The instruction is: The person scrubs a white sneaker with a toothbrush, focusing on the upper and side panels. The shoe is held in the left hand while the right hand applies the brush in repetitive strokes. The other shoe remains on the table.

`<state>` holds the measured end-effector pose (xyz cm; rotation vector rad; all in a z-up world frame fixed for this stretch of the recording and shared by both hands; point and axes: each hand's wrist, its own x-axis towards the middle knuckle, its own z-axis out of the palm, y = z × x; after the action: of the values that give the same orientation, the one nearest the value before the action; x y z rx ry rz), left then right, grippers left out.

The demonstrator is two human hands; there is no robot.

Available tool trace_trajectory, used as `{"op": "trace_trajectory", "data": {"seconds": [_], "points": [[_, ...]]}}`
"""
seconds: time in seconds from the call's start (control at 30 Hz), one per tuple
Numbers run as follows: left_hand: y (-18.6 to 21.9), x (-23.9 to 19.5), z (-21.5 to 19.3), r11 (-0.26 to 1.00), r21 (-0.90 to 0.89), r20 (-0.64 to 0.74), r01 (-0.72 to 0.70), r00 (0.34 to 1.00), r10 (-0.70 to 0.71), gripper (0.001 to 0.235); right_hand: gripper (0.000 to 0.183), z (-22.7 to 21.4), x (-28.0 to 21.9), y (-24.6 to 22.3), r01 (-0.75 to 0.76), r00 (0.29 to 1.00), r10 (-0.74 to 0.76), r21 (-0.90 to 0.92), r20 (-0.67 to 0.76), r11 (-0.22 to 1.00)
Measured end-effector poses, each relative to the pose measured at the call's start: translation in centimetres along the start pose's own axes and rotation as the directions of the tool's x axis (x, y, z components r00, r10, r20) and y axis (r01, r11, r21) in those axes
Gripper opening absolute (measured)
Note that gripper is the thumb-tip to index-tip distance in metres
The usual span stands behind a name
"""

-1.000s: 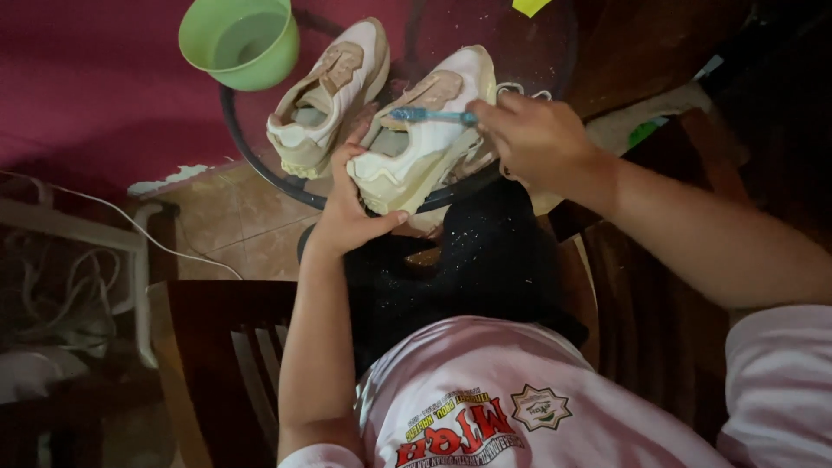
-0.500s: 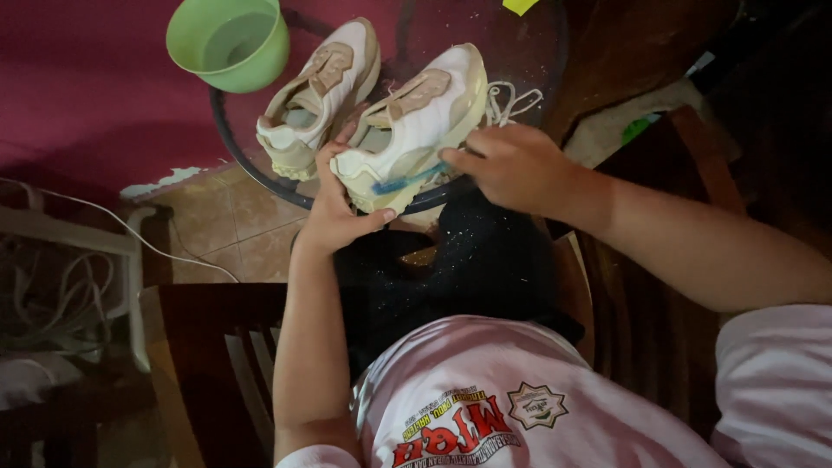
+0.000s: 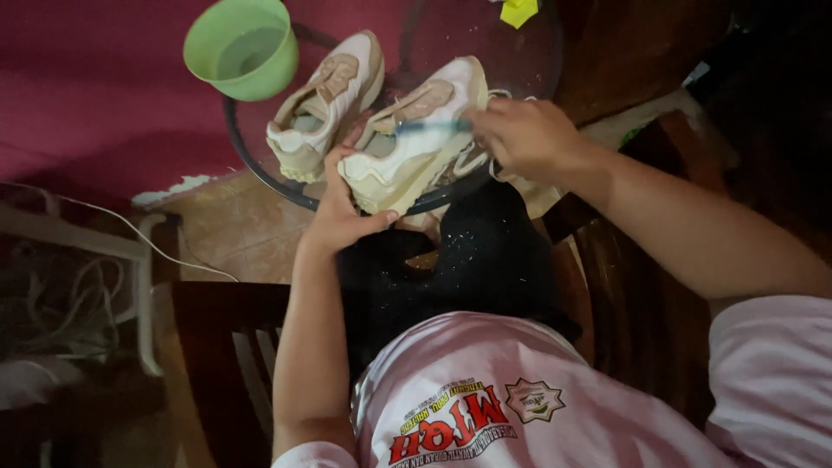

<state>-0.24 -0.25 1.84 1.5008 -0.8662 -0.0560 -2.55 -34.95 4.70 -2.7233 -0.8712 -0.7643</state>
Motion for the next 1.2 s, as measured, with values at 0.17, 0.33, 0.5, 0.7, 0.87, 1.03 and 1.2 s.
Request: {"op": "trace_trajectory", "data": {"seconds": [0.17,0.33,0.5,0.7,0.87,1.03,1.2], "points": [[0.5,-0.1,0.4,0.999,0.032,0.040,-0.002,0.999,0.001,0.088,0.025,-0.4,0.0,2.4,-0.167,0.986,0.167,0.059,0.002,0.984],[-1.3,-0.2,-0.4,1.000,-0.017,0.008,0.012,1.000,-0.011,0.102,0.030,-0.9,-0.7,1.5,-0.072,0.997,0.068,0.190,0.030,0.979],[-1.1,-0.3,-1.1,0.997,-0.048,0.011,0.061,0.998,-0.060,0.106,0.028,-2.0,-0.5,3.2,-0.070,0.991,0.060,0.083,0.116,0.994],[-1.7,-0.1,-1.0,0.992,-0.119,0.008,0.052,0.999,-0.051,0.104,0.025,-3.6,-0.2,0.7,-0.085,0.994,0.078,0.101,0.071,0.991],[-1.7,-0.4,-0.6,0.999,-0.048,0.018,0.003,1.000,-0.002,0.104,0.025,-1.2,0.1,0.4,0.061,0.998,-0.061,0.062,-0.004,0.996],[-1.9,-0.4,-0.8,0.993,-0.111,-0.010,0.030,0.999,-0.031,0.103,0.031,0.3,-0.4,0.2,-0.027,1.000,0.027,0.091,0.005,0.995],[-1.4,-0.2,-0.9,0.997,-0.071,-0.003,0.024,1.000,-0.024,0.107,0.027,0.1,0.0,1.8,-0.249,0.968,0.249,0.012,0.036,0.968]]}}
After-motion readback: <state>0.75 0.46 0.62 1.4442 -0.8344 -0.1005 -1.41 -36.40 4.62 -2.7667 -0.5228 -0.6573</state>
